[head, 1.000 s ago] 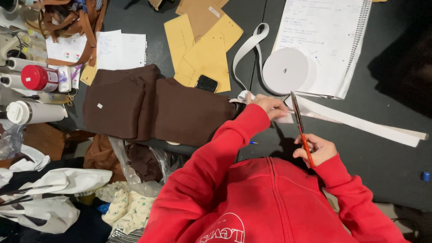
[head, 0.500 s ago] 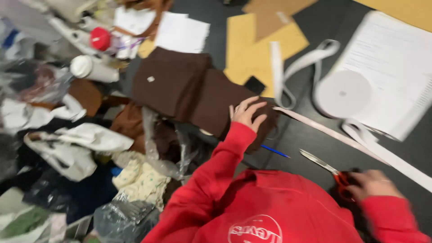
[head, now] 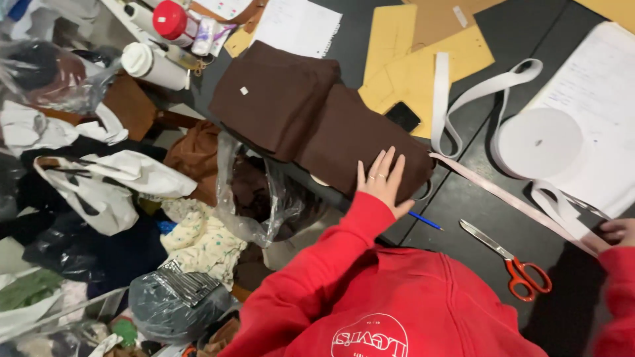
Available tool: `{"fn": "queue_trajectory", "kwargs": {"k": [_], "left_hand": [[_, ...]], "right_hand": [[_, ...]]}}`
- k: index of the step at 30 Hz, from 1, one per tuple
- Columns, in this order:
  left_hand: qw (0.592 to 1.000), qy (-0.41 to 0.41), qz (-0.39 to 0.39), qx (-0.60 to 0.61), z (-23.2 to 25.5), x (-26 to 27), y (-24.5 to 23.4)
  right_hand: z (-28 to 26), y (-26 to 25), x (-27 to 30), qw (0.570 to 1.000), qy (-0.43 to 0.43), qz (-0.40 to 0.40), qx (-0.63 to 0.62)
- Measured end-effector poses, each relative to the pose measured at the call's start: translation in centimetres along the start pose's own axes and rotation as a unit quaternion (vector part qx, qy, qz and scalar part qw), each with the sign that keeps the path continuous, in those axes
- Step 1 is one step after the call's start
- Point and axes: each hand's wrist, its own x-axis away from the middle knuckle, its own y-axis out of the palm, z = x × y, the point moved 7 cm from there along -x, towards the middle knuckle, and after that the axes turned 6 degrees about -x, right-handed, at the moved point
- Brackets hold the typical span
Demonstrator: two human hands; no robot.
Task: Measuring and cutting lengths of elastic ribbon at a cluttered workbench.
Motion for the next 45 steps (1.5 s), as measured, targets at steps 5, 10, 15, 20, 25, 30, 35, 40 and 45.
{"fn": "queue_trajectory", "kwargs": {"k": [5,10,15,20,25,30,35,40,45], "left_hand": [[0.999,0.023,0.024,0.025,1.0,-0.2,2.0],[0.993,-0.004,-0.034,0.116,-2.2,-0.6,4.8],[0.98,-0.004,0.036,0.194,-2.5,-0.1,2.3],[0.99,0.001,0.031,0.138,-1.2,0.1,0.0],[0.991,-0.012,0.056,0.119,-1.4,-0.7,-2.0],[0.914,-0.109,0.066,0.385,-6.2,-2.5,-2.7],[0.813,-0.315,0.067,0.485,-27.3,-5.6,-6.3],[0.789,-0.18,0.101,0.579,-36.9,-9.6,-13.4],[0.766,-0.221,0.125,0.591,-36.9,-9.7,-14.4]], "right_hand": [[-8.1,-2.0,1.8,0.983,0.074,-0.007,0.166],[-12.0,-3.7,3.2,0.993,0.062,0.031,0.099],[-13.7,-2.8,2.8,0.975,0.122,-0.04,0.181],[-13.3,-2.1,3.0,0.963,0.15,-0.023,0.224],[-13.8,-2.8,2.8,0.999,-0.023,-0.007,0.024],[-30.0,-2.5,2.9,0.975,-0.095,-0.14,-0.141],[-56.0,4.7,1.3,0.949,-0.16,-0.128,-0.24],[-76.6,7.0,5.3,0.87,-0.344,-0.117,-0.332],[-74.4,14.7,4.9,0.856,-0.341,-0.224,-0.318]]}}
